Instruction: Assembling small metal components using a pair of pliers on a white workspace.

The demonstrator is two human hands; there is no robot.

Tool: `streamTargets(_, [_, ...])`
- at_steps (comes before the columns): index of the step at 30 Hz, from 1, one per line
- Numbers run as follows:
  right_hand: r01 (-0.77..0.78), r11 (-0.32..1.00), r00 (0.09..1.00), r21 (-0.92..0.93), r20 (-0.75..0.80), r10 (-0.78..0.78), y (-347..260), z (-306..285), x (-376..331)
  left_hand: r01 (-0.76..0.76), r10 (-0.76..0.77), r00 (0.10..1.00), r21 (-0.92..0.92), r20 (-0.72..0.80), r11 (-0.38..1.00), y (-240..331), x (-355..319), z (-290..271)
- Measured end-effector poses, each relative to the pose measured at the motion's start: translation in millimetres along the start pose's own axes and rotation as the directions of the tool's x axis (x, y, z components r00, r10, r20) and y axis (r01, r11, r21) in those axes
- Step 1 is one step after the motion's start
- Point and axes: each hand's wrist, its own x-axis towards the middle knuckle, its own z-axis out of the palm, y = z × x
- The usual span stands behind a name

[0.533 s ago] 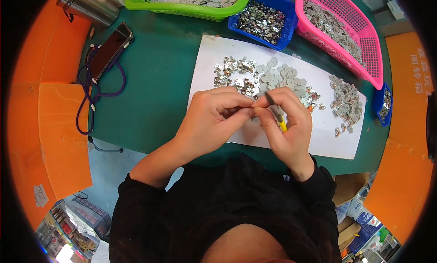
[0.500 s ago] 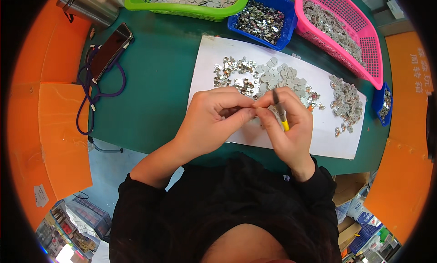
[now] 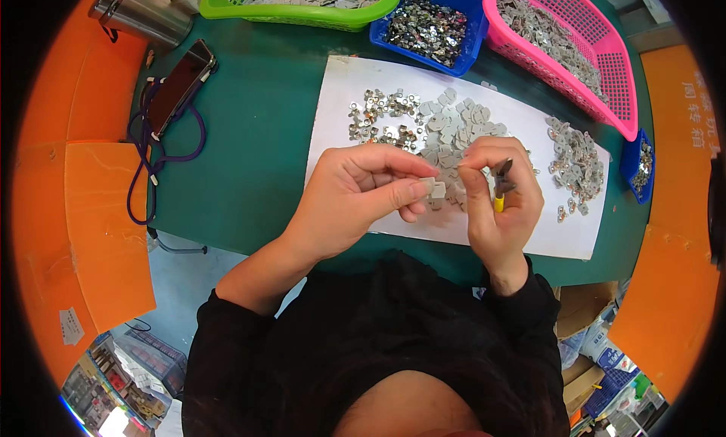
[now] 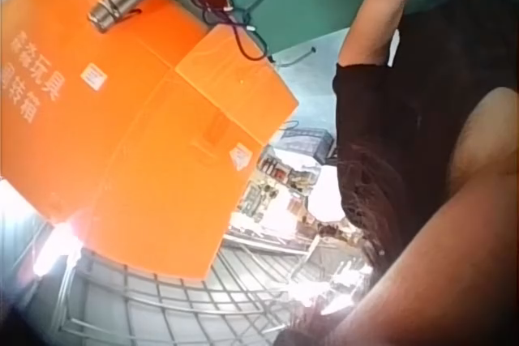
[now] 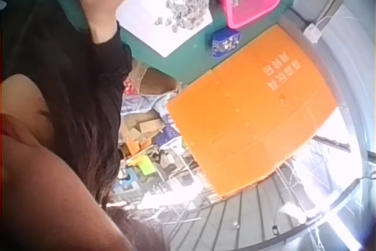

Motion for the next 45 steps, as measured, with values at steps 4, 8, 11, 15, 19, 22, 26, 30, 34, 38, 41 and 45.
streamTargets(4, [0.082,0.989,0.996,-0.127,0.042,-0.077,1,-5,-1,0.026,-0.025,1.0,-0.157,0.009,0.987,1,2,0])
streamTargets(8, [0.195,0.977,0.978,-0.086,0.089,-0.187,0,-2,-3,0.024,-0.024,1.0,-0.148,0.006,0.989,-1,2,3])
streamTargets(11, [0.153,0.988,0.987,-0.009,0.059,-0.152,2,1,-4,-0.005,0.006,1.0,-0.079,0.009,0.997,-1,0,4])
streamTargets(15, [-0.023,0.959,0.998,0.284,0.057,0.007,11,8,-17,-0.029,0.03,1.0,-0.042,0.009,0.999,-1,-1,8])
streamTargets(19, [-0.166,0.826,0.985,0.539,0.057,0.161,7,16,-23,0.007,-0.001,1.0,-0.233,0.026,0.972,-6,-1,14])
streamTargets(22, [-0.277,0.73,0.955,0.624,0.095,0.281,6,17,-27,-0.024,0.016,0.999,-0.254,-0.033,0.967,-12,-1,19])
streamTargets(26, [-0.227,0.732,0.957,0.642,0.007,0.291,1,20,-28,-0.18,0.168,0.979,-0.109,-0.115,0.978,-18,1,21])
streamTargets(30, [-0.228,0.778,0.957,0.585,-0.011,0.289,-1,18,-26,-0.202,0.193,0.974,-0.074,-0.118,0.977,-17,-1,26])
streamTargets(34, [-0.109,0.915,0.989,0.388,-0.047,0.138,2,14,-23,-0.337,0.382,0.921,0.334,-0.078,0.881,-20,-1,21])
streamTargets(38, [-0.037,0.957,0.999,0.288,-0.021,0.045,10,7,-24,-0.434,0.509,0.861,0.532,0.008,0.727,-19,0,18])
streamTargets(41, [-0.042,0.96,0.999,0.278,0.043,0.031,9,5,-21,-0.427,0.493,0.87,0.522,0.014,0.738,-17,0,17])
streamTargets(45, [-0.075,0.954,0.996,0.289,0.064,0.059,9,5,-20,-0.401,0.442,0.896,0.49,0.036,0.774,-14,-2,16])
